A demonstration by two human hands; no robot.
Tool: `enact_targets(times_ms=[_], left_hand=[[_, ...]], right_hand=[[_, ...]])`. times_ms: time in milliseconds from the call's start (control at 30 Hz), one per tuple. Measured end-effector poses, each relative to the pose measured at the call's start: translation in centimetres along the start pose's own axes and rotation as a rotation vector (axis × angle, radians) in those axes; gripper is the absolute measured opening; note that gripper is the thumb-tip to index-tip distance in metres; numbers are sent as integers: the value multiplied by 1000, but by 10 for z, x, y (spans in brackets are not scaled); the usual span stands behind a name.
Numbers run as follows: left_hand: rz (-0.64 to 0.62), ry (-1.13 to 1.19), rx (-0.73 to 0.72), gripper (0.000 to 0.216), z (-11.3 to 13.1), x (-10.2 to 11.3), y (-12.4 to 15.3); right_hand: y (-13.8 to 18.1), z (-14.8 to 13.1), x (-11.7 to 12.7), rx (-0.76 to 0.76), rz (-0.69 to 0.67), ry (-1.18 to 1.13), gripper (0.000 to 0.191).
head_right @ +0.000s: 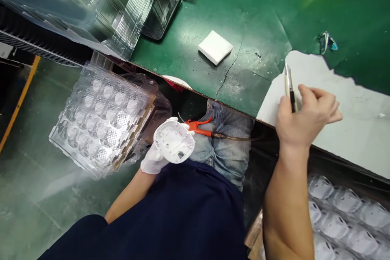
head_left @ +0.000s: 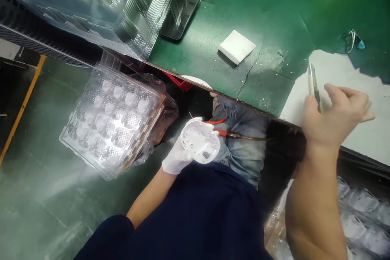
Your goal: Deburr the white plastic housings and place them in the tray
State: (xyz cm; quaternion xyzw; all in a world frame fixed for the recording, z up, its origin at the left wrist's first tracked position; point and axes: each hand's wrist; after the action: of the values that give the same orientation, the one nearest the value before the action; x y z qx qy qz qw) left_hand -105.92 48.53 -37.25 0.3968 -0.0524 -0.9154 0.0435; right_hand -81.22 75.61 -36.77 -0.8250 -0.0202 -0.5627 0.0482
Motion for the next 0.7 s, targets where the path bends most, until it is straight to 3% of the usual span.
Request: enact_targets(times_ms=[67,133,200,267,367,433,500,600,700], left_hand=[[102,44,-1,101,1,19,6],[216,91,1,97,0,45,12],[324,111,21,98,-3,75,18],[403,101,58,93,-8,103,21],[446,87,82,75,-14,138,21],[469,90,84,65,-18,157,19],[501,96,89,59,-22,174,17],[531,108,114,54,-31,198,15],[517,132,163,54,-44,212,16]], right_hand=[[31,-8,5,255,-50,-69,40],[69,-23,1,566,-337,-164,40],[103,-43,-18,731,-687,-97,43],[122,-64,-46,715,-856,93,50],[124,-89,-80,650,-901,245,52],[116,-97,-84,648,-929,280,47],[108,-99,-73,644,-972,317,37],[104,-91,-36,654,-1098,387,14],[104,-80,0,588,-1264,554,15]])
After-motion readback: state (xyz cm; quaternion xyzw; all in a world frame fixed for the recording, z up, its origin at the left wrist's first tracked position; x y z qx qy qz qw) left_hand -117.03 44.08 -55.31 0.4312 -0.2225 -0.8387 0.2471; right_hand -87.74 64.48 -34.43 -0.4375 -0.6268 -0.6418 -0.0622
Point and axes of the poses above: each hand's wrist, its own y-axis away from the middle knuckle, its own x-axis out of the back of the hand, z = x × y, and after that the axes turned 12 degrees about -z, right-handed
